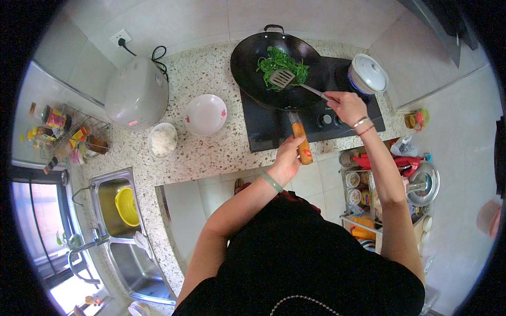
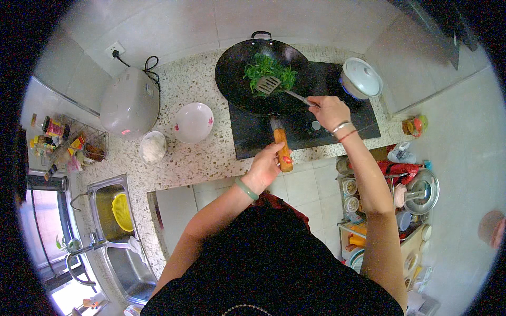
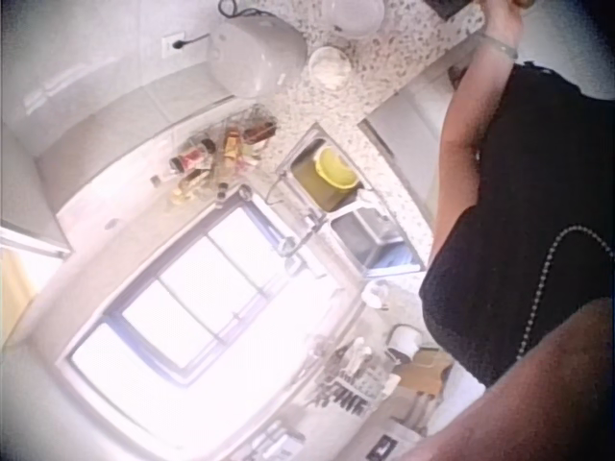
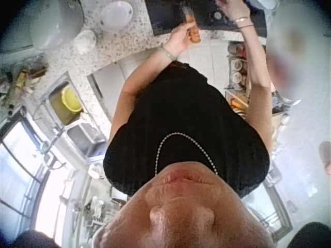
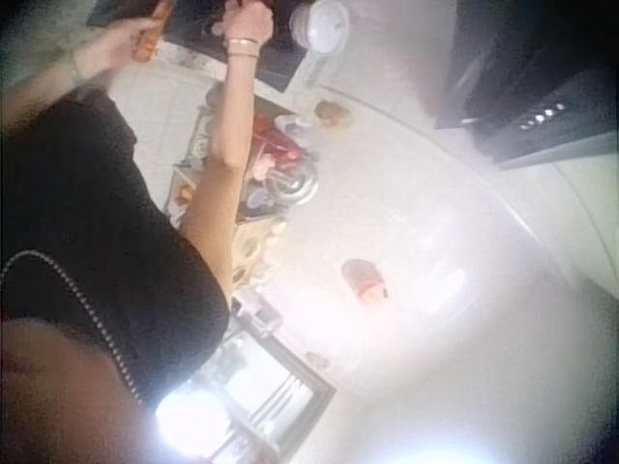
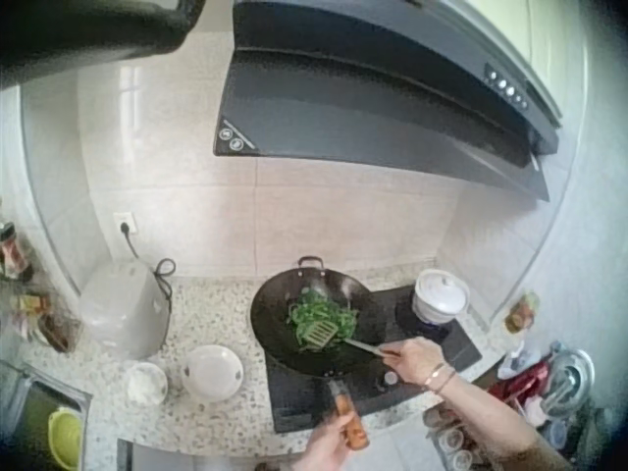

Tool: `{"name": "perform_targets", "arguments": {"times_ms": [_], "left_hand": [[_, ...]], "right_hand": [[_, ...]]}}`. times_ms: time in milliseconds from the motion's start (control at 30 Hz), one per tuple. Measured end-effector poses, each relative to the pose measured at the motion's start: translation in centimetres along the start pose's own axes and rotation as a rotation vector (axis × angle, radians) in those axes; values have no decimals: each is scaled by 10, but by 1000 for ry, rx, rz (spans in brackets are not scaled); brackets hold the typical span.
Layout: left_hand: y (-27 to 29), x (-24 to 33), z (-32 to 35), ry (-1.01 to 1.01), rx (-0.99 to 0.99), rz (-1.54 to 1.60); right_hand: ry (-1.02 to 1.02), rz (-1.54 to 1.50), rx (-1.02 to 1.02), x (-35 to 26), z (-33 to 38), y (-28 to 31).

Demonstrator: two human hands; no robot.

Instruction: The person prepares a wok by pouring oil into it, then adds leafy green vegetables from a yellow colander. They stir-fry the vegetables using a spatula, add water from a bowl, and season the dish with a spoonful of white powder.

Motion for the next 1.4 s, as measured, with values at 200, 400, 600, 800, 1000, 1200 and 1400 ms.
{"name": "perform_targets", "arguments": {"times_ms": [200, 400, 600, 800, 1000, 1200, 1400], "left_hand": [[5, 13, 4, -169, 203, -20], [9, 14, -15, -138, 107, -28], [6, -6, -11, -46, 77, 15], [10, 5, 8, -50, 129, 24], [9, -2, -6, -86, 60, 40], [6, 0, -2, -90, 18, 44], [-2, -3, 3, -63, -21, 1]], "right_hand": [[-43, 128, 5, 4, 15, 80], [-107, 267, -16, 31, -19, 74], [-99, -124, -7, 93, -80, -28], [298, 55, 225, 6, -53, 14], [463, 243, 302, -41, 8, 58], [288, 186, 201, -26, 44, 63], [8, -59, 29, -9, 27, 11]]}}
Point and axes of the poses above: each hand's wrist, its own z-axis away from the middle knuckle, its own y-axis out of the back of the hand, x = y × z, the point moved 8 cm from there along -z, towards the middle knuckle, and after that the axes turned 5 degrees about x, right-handed, at the moved point
